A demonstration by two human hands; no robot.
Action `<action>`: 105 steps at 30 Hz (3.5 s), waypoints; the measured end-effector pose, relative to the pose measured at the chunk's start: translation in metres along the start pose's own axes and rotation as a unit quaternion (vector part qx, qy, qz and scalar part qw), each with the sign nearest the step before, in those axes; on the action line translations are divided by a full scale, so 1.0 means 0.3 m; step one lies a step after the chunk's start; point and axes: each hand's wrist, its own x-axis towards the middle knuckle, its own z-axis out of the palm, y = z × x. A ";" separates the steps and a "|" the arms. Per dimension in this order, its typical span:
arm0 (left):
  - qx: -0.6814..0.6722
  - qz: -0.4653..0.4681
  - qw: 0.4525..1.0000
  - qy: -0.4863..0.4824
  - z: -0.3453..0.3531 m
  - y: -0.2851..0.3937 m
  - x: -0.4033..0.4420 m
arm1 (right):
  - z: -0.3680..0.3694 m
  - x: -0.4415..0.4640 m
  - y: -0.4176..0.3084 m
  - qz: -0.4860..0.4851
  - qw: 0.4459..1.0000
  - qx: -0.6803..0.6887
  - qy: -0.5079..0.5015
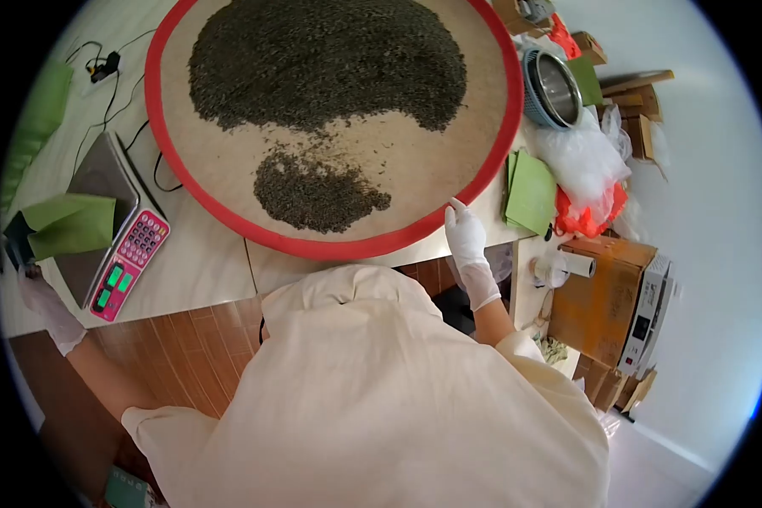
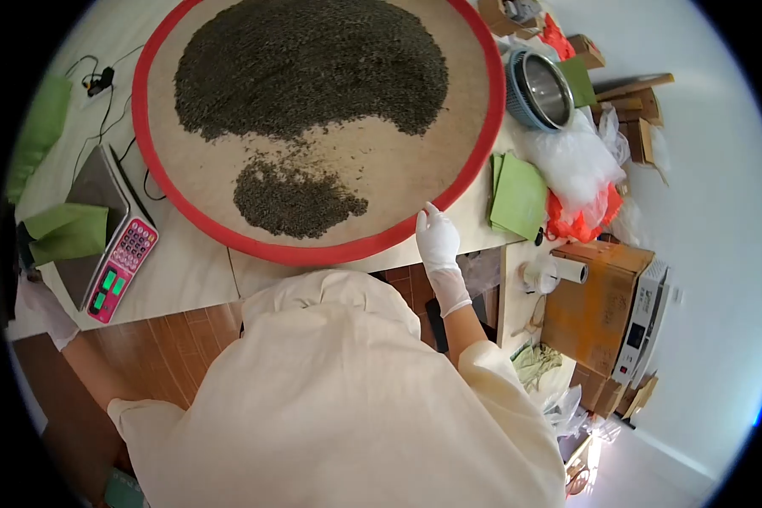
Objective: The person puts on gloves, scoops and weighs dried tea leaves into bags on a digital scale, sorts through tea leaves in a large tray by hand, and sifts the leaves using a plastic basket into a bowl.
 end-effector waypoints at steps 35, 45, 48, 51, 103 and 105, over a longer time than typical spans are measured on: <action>0.025 -0.181 0.644 -0.743 1.764 0.351 -2.740 | -0.431 1.340 0.982 0.242 0.362 0.898 -0.058; 0.036 -0.333 0.673 -0.659 2.273 0.156 -3.034 | -0.302 1.517 1.088 0.280 0.396 0.868 -0.108; 0.053 -0.361 0.679 -0.636 2.274 0.120 -3.046 | -0.304 1.490 1.080 0.303 0.411 0.855 -0.095; -0.025 -0.339 0.686 -0.643 2.235 0.148 -3.023 | -0.384 1.374 1.063 0.182 0.530 0.828 -0.025; 0.492 0.251 0.706 -0.443 0.720 -0.459 -1.321 | 0.587 0.050 -0.367 -0.158 0.983 0.093 0.015; 0.446 0.246 0.740 -0.439 0.733 -0.525 -1.377 | 0.614 0.026 -0.458 -0.196 0.967 0.160 0.004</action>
